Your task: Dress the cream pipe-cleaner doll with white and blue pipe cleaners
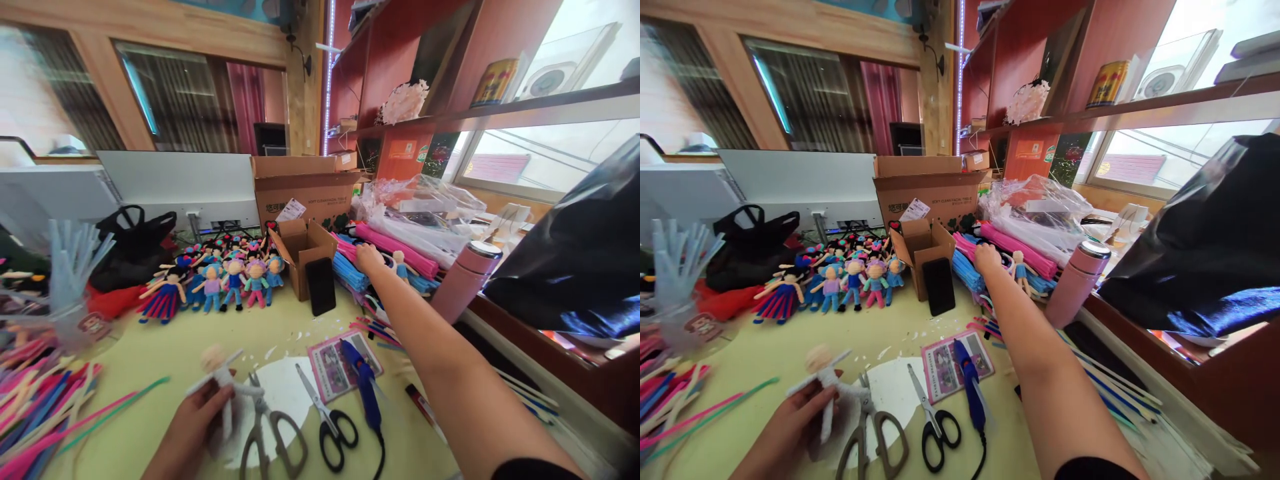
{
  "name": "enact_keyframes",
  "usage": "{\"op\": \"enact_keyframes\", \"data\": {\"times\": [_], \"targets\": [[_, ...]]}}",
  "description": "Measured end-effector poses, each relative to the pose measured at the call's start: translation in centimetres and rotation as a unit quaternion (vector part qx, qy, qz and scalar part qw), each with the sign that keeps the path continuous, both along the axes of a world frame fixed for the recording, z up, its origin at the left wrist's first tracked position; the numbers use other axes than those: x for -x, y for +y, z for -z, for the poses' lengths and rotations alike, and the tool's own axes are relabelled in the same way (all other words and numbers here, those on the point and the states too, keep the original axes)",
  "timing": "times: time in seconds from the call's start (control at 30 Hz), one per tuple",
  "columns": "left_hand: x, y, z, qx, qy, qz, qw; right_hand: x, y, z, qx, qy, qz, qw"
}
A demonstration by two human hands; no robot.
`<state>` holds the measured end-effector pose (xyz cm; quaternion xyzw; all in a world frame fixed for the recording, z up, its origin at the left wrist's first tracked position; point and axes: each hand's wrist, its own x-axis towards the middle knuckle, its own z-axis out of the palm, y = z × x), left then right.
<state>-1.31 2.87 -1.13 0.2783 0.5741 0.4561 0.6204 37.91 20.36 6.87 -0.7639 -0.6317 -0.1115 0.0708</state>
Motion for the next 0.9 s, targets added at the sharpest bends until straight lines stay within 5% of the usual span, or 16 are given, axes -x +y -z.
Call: {"op": "enact_keyframes", "data": {"times": [0.57,0.73,0.9], "targets": [[0.1,-0.1,0.4,-0.008,0.007,0.009,1.0,-0.2,-0.8,-0.8,-0.031,0.009,0.023,0.999],[0.5,0.0,1.1,-0.017,0.007,0.03,0.999,1.6,-1.5,-2.5,0.007,0.027,-0.04,0.999],[0.6,0.1,1.0,-0.008,0.028,0.022,0.999,4.8,-2.9,-1.6,0.044,0.037,-0.021,0.998]]}}
